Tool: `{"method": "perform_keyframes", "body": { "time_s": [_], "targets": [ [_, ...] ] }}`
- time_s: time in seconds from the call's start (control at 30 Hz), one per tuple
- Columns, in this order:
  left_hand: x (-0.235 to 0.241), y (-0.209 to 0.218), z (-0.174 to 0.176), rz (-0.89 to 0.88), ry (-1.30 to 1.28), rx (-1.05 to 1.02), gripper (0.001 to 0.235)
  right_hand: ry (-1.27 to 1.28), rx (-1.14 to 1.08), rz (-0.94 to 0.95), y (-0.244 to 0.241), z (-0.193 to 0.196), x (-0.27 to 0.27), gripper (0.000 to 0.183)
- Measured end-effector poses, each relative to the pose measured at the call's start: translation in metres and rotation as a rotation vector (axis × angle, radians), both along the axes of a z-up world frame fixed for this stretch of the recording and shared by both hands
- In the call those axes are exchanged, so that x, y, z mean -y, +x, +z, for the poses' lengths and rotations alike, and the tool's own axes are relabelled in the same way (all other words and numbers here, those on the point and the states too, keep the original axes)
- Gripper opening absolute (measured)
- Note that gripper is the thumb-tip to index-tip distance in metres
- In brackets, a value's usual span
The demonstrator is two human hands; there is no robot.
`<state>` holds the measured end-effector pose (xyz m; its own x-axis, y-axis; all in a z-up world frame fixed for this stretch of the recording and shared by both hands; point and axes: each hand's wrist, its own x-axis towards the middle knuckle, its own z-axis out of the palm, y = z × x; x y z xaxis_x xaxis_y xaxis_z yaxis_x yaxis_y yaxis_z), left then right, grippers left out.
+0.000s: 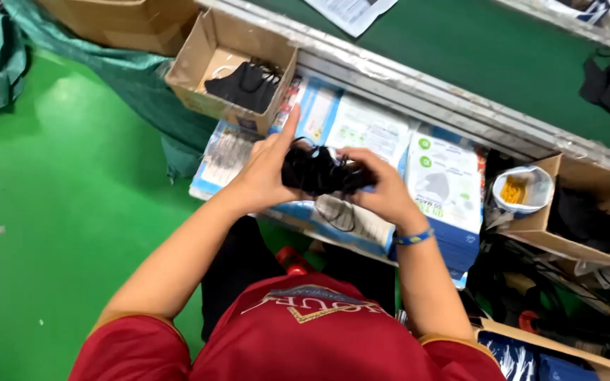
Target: The person is sorting and packaging black face masks into plastic sleeves on an assembly line.
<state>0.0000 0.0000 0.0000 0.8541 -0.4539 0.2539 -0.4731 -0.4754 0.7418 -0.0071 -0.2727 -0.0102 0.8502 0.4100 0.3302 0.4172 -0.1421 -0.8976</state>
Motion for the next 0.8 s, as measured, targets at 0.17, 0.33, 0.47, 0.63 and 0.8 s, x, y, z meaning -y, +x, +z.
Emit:
{"method": "perform_keyframes", "body": {
  "time_s": [0.17, 0.33, 0.47, 0.63, 0.8],
  "targets": [
    [-0.030, 0.003, -0.116, 0.046, -0.116, -0.051, 0.143, -0.197, -0.255, 0.074, 0.016, -0.114, -0.030, 0.057],
    [-0.027, -0.020, -0.121, 0.088, -0.479, -0.239, 0.132, -0.329, -0.282, -0.159, 0.005, -0.140, -0.048, 0.043],
    [-0.027, -0.027, -0.149, 0.085, -0.021, 0.004, 0.081, -0.347, 0.227, -0.035, -0.006, -0.104, -0.062, 0.069],
    [-0.020, -0.027, -0.145, 0.095, 0.030, -0.035, 0.074, -0.593, 0.273, -0.150, -0.010, -0.120, -0.052, 0.036],
    [-0.015, -0.025, -0.149, 0.080, 0.005, 0.178, 0.080, -0.471, 0.211, -0.109, -0.026, -0.058, -0.063, 0.081]
  ]
}}
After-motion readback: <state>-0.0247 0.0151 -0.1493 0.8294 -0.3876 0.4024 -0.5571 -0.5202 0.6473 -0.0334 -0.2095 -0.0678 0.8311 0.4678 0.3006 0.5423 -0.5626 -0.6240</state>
